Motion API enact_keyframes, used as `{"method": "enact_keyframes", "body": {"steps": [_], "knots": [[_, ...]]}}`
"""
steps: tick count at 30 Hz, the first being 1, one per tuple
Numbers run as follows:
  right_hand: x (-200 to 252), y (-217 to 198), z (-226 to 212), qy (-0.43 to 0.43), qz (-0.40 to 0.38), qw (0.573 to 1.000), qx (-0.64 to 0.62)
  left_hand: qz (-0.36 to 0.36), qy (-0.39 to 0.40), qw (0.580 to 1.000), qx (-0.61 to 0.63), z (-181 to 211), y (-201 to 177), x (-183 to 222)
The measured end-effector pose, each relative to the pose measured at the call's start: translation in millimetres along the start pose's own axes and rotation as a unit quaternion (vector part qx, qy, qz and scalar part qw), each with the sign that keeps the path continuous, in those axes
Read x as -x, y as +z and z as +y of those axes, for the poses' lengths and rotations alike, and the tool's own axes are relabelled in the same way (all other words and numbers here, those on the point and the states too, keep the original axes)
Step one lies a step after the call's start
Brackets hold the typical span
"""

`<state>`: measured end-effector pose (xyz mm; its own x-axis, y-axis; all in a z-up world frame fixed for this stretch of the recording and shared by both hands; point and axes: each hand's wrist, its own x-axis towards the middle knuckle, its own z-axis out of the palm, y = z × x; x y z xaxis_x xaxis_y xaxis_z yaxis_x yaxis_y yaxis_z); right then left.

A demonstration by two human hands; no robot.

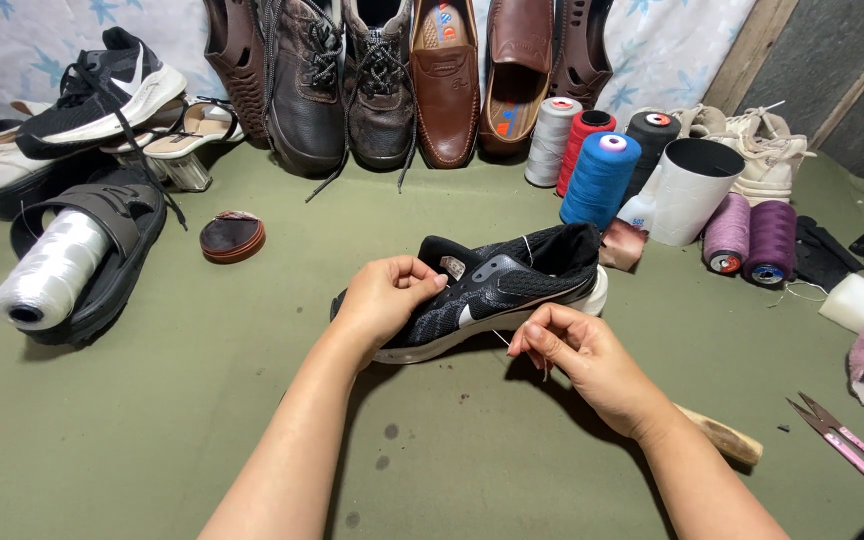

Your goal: Hand-stitching the upper of a black sneaker to its white sole using a needle and thread on a repair bench.

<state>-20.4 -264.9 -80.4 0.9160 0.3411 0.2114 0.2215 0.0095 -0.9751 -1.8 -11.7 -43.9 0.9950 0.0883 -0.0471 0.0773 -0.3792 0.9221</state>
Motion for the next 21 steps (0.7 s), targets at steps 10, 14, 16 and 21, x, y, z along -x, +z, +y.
{"method": "enact_keyframes", "body": {"steps": [10,14,16,21], "knots": [[0,1,-3,0.0,0.004,1.0,0.0,0.002,0.008,0.997,-0.074,-9,3,-10],[0,0,-2,0.002,0.004,1.0,0.003,0.002,0.011,0.997,-0.08,-5,3,-6],[0,0,-2,0.006,0.005,1.0,0.002,0.001,0.015,0.997,-0.075,-3,2,-4],[0,1,-5,0.006,0.004,1.0,0.002,-0.008,0.016,0.996,-0.09,5,-1,3]]}}
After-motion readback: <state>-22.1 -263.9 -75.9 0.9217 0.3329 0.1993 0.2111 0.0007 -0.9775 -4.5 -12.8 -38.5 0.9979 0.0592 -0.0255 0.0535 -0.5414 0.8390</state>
